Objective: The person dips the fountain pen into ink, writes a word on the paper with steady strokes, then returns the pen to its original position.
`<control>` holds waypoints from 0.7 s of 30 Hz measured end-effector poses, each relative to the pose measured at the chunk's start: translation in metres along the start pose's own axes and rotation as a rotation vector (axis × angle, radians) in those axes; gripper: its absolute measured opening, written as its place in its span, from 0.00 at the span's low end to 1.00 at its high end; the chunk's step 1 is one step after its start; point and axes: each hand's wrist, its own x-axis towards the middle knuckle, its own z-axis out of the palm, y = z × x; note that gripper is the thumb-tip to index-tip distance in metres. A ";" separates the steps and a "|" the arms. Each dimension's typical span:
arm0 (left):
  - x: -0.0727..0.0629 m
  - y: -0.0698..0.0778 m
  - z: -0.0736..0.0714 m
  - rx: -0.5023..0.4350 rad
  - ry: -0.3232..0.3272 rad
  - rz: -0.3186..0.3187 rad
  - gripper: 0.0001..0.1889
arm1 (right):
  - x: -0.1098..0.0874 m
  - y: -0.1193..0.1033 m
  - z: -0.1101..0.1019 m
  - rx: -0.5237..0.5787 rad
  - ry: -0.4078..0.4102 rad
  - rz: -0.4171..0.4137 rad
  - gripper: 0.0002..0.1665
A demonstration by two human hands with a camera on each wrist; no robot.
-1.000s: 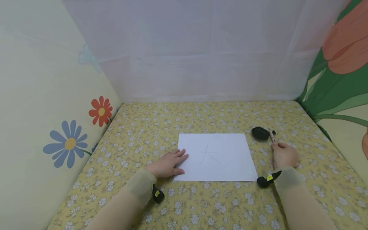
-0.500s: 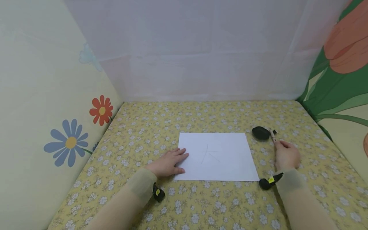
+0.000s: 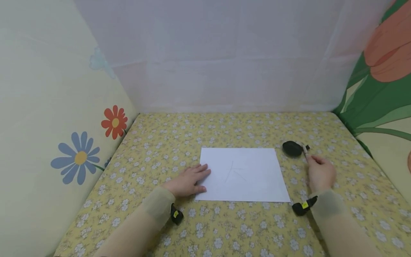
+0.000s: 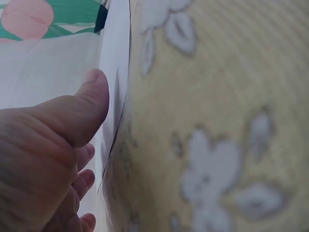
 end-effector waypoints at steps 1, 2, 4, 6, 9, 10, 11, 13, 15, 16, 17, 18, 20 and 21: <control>-0.001 0.000 -0.001 -0.005 0.002 0.003 0.37 | -0.001 -0.001 0.000 0.000 -0.011 -0.010 0.34; -0.001 0.000 -0.001 -0.005 0.001 0.005 0.37 | -0.002 -0.001 0.000 -0.003 -0.021 -0.023 0.35; -0.003 0.000 -0.002 0.006 0.007 0.011 0.37 | -0.004 -0.002 0.000 0.000 -0.045 -0.048 0.36; -0.004 0.000 -0.003 0.023 0.018 0.022 0.37 | -0.007 -0.003 -0.001 -0.010 -0.066 -0.082 0.36; -0.004 -0.001 -0.003 0.053 0.032 0.025 0.37 | -0.010 -0.006 -0.004 -0.086 -0.088 -0.178 0.34; -0.004 -0.001 -0.004 0.056 0.034 0.022 0.37 | -0.011 -0.007 -0.005 -0.118 -0.093 -0.220 0.34; -0.005 0.000 -0.004 0.060 0.035 0.024 0.37 | -0.012 -0.007 -0.007 -0.157 -0.096 -0.271 0.34; -0.005 0.001 -0.005 0.061 0.034 0.018 0.37 | -0.016 -0.008 -0.011 -0.217 -0.108 -0.388 0.33; -0.007 0.002 -0.007 0.056 0.035 0.022 0.37 | -0.020 -0.008 -0.015 -0.254 -0.124 -0.514 0.31; -0.008 0.003 -0.007 0.057 0.037 0.027 0.37 | -0.022 -0.007 -0.016 -0.271 -0.138 -0.575 0.30; -0.008 0.003 -0.008 0.063 0.036 0.029 0.37 | -0.025 -0.006 -0.018 -0.287 -0.149 -0.631 0.28; -0.009 0.003 -0.008 0.063 0.036 0.031 0.37 | -0.027 -0.005 -0.020 -0.297 -0.163 -0.679 0.27; -0.011 0.003 -0.009 0.069 0.039 0.034 0.37 | -0.030 -0.003 -0.024 -0.325 -0.186 -0.748 0.26; -0.012 0.003 -0.009 0.071 0.039 0.033 0.38 | -0.031 -0.002 -0.026 -0.339 -0.198 -0.764 0.26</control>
